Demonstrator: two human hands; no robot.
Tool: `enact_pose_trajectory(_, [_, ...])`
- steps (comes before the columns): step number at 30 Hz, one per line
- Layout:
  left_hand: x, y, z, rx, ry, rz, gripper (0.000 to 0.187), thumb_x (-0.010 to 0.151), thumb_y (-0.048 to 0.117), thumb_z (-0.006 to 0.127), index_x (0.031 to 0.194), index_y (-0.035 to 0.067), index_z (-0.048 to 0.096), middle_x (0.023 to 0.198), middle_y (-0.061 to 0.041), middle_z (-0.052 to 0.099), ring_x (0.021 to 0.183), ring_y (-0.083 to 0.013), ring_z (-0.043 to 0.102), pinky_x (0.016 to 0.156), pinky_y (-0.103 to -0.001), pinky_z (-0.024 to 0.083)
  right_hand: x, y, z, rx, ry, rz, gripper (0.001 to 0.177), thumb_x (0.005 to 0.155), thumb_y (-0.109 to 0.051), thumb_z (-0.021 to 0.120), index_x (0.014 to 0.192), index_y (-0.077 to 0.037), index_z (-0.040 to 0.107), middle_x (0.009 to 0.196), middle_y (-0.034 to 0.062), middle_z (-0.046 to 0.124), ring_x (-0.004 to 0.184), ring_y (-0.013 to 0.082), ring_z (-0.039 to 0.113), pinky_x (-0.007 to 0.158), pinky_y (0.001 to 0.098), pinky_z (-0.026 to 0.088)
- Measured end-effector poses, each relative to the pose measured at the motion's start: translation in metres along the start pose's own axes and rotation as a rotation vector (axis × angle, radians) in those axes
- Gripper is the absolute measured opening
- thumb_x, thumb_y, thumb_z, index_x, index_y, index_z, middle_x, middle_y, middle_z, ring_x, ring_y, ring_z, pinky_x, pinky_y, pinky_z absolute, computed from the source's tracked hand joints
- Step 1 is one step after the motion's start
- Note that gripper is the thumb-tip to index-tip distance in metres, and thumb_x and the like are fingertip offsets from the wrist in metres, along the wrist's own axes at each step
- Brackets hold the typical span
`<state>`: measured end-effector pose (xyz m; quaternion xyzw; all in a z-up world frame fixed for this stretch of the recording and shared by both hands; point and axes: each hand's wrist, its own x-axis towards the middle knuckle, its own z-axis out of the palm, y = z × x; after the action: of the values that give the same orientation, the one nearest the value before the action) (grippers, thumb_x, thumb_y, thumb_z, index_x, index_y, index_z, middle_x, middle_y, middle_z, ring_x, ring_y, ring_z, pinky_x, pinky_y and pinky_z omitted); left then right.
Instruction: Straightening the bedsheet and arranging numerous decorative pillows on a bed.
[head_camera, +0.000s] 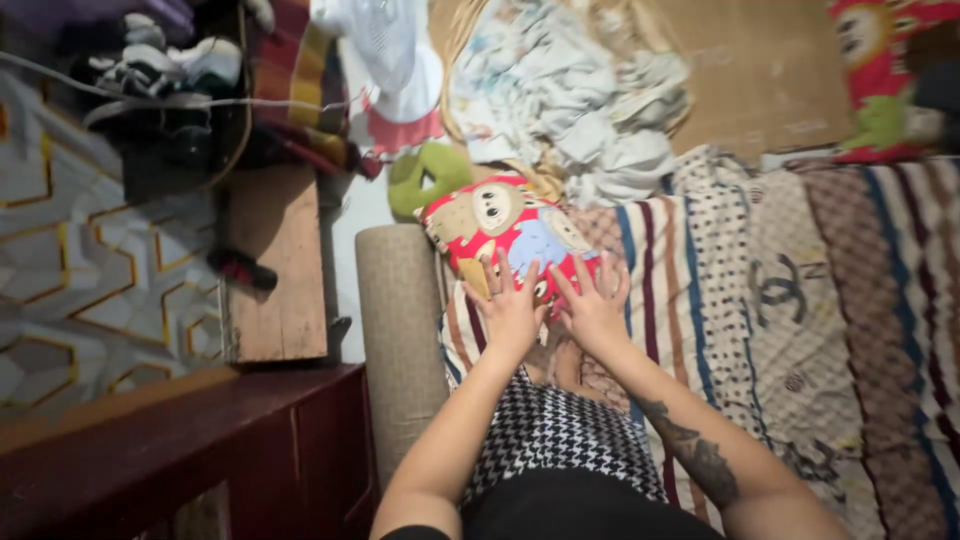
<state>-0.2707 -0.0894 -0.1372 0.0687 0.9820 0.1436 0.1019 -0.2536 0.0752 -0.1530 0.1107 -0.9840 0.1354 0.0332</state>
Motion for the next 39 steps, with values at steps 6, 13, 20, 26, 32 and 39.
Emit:
enact_pose_trajectory(6, [0.044, -0.024, 0.057, -0.098, -0.034, -0.065, 0.080, 0.078, 0.036, 0.082, 0.151, 0.028, 0.048, 0.166, -0.029, 0.009, 0.153, -0.0502, 0.003, 0.110, -0.083, 0.002, 0.016, 0.032, 0.106, 0.040, -0.119, 0.135, 0.073, 0.079, -0.041, 0.073, 0.148, -0.033, 0.049, 0.155, 0.0181, 0.041, 0.146, 0.0533, 0.026, 0.114, 0.0701, 0.021])
enact_pose_trajectory(13, [0.065, -0.062, 0.122, -0.098, -0.204, -0.113, 0.083, 0.078, 0.032, 0.082, 0.153, 0.028, 0.045, 0.166, -0.028, 0.008, 0.154, -0.0481, 0.003, 0.112, -0.080, 0.003, -0.051, 0.072, 0.291, 0.020, -0.355, 0.396, 0.068, 0.084, -0.045, 0.072, 0.147, -0.038, 0.050, 0.148, 0.0171, 0.053, 0.138, 0.0485, 0.041, 0.110, 0.0584, 0.038])
enact_pose_trajectory(20, [0.041, -0.116, 0.160, -0.178, -0.325, -0.272, 0.089, 0.080, 0.037, 0.081, 0.156, 0.020, 0.038, 0.165, -0.029, 0.010, 0.153, -0.0488, 0.001, 0.116, -0.074, 0.005, -0.098, 0.055, 0.362, 1.697, -0.181, 1.982, 0.067, 0.092, -0.053, 0.072, 0.139, -0.006, 0.060, 0.118, 0.0185, 0.068, 0.098, 0.0330, 0.071, 0.086, 0.0493, 0.059])
enact_pose_trajectory(26, [0.004, -0.156, 0.182, -0.208, -0.460, -0.463, 0.088, 0.080, 0.038, 0.081, 0.155, 0.019, 0.039, 0.166, -0.027, 0.011, 0.156, -0.0459, 0.002, 0.120, -0.067, 0.008, -0.106, -0.005, 0.326, 1.769, -0.184, 2.098, 0.050, 0.092, -0.046, 0.067, 0.128, -0.013, 0.059, 0.124, 0.0098, 0.069, 0.109, 0.0301, 0.068, 0.091, 0.0520, 0.058])
enact_pose_trajectory(32, [-0.006, -0.157, 0.199, -0.307, -0.416, -0.458, 0.088, 0.082, 0.040, 0.080, 0.155, 0.017, 0.038, 0.166, -0.027, 0.013, 0.155, -0.0472, 0.004, 0.121, -0.066, 0.008, -0.085, -0.009, 0.356, 2.093, -0.322, 1.489, 0.055, 0.096, -0.051, 0.062, 0.131, -0.008, 0.064, 0.125, 0.0101, 0.071, 0.107, 0.0261, 0.069, 0.090, 0.0448, 0.057])
enact_pose_trajectory(39, [0.032, -0.150, 0.163, -0.248, -0.539, -0.428, 0.086, 0.083, 0.040, 0.078, 0.155, 0.019, 0.037, 0.166, -0.025, 0.013, 0.156, -0.0442, 0.002, 0.118, -0.072, 0.001, -0.143, -0.008, 0.393, 2.114, -0.308, 1.932, 0.068, 0.090, -0.070, 0.053, 0.120, -0.010, 0.065, 0.109, 0.0131, 0.071, 0.093, 0.0315, 0.070, 0.082, 0.0500, 0.058])
